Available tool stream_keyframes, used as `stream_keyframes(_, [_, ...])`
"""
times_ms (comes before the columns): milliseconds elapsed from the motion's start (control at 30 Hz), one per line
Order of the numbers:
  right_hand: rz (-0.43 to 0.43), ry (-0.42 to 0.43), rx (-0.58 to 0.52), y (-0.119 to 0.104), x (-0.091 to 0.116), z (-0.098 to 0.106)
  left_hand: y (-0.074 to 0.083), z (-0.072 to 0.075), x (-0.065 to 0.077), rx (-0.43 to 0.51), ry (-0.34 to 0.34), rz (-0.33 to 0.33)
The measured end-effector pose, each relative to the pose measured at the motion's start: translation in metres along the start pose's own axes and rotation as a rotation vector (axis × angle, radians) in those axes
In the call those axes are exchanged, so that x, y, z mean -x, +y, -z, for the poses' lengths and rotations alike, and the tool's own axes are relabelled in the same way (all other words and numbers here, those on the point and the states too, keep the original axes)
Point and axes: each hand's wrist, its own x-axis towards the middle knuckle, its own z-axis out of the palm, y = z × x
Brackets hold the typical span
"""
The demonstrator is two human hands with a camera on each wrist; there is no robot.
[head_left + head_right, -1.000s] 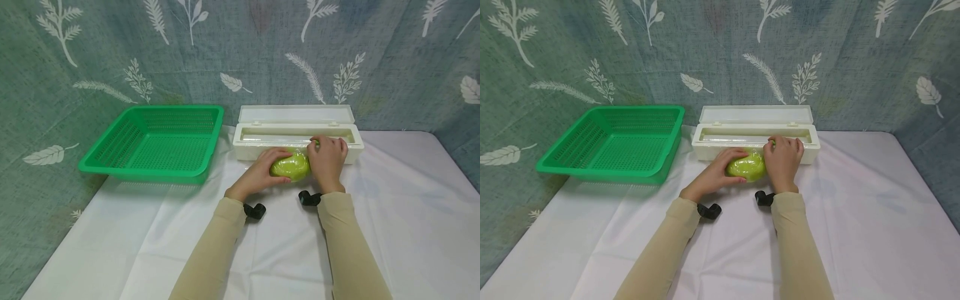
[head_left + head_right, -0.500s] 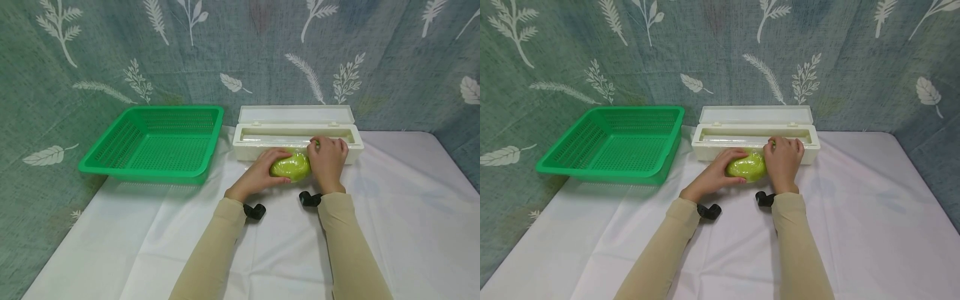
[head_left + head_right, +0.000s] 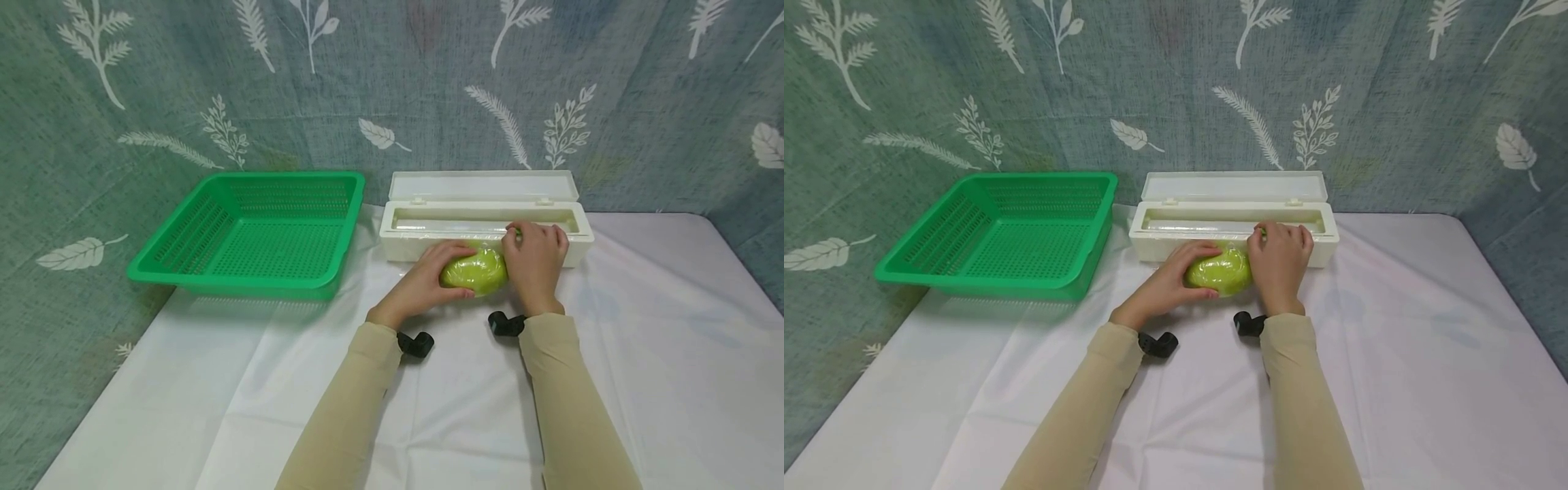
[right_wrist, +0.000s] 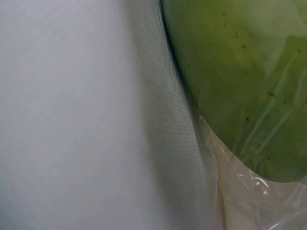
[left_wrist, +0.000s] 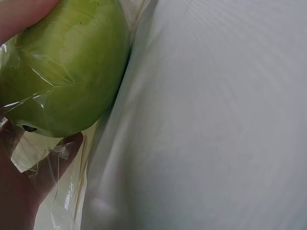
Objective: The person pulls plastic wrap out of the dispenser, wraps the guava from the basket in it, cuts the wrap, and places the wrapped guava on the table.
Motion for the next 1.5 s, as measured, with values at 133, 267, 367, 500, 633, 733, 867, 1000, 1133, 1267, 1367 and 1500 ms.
stream_keyframes(133, [0.000,0.001,-0.001,0.000,-0.001,0.001,0.000,0.000,-0.001,0.008,-0.002,-0.002])
stream_keyframes(267, [0.009,0.017,-0.005,0.000,-0.001,0.001,0.000,0.001,-0.001,0.015,0.004,-0.003])
stream_keyframes(367, [0.007,0.015,-0.009,0.000,-0.001,0.001,-0.001,0.000,-0.001,0.014,0.003,-0.005])
stream_keyframes(500, [0.001,0.006,-0.007,0.001,-0.001,0.000,-0.001,-0.001,-0.001,0.018,-0.003,0.001])
stream_keyframes(633, [0.005,0.008,-0.005,-0.001,0.000,0.000,-0.001,-0.001,0.000,0.023,0.002,0.000])
stream_keyframes(733, [0.003,0.002,-0.005,-0.002,0.000,0.001,-0.002,-0.001,0.000,0.018,0.004,-0.006])
stream_keyframes(867, [-0.002,-0.008,-0.009,-0.002,0.001,0.003,-0.002,-0.002,0.000,0.015,0.007,-0.008])
stream_keyframes(1000, [-0.021,-0.026,-0.040,-0.003,-0.001,0.005,-0.002,-0.001,0.000,0.016,0.006,-0.006])
stream_keyframes(1133, [-0.046,-0.055,-0.093,-0.002,-0.003,0.008,-0.001,-0.001,-0.001,0.022,0.001,-0.004])
stream_keyframes(1267, [-0.061,-0.029,-0.187,-0.001,-0.005,0.012,0.000,0.000,-0.001,0.021,-0.002,-0.001])
stream_keyframes(1367, [-0.060,0.031,-0.272,-0.001,-0.006,0.015,0.002,0.001,-0.001,0.018,-0.010,0.010])
stream_keyframes(1500, [0.013,0.088,-0.384,-0.006,-0.006,0.017,0.002,0.003,0.000,0.019,-0.011,0.023])
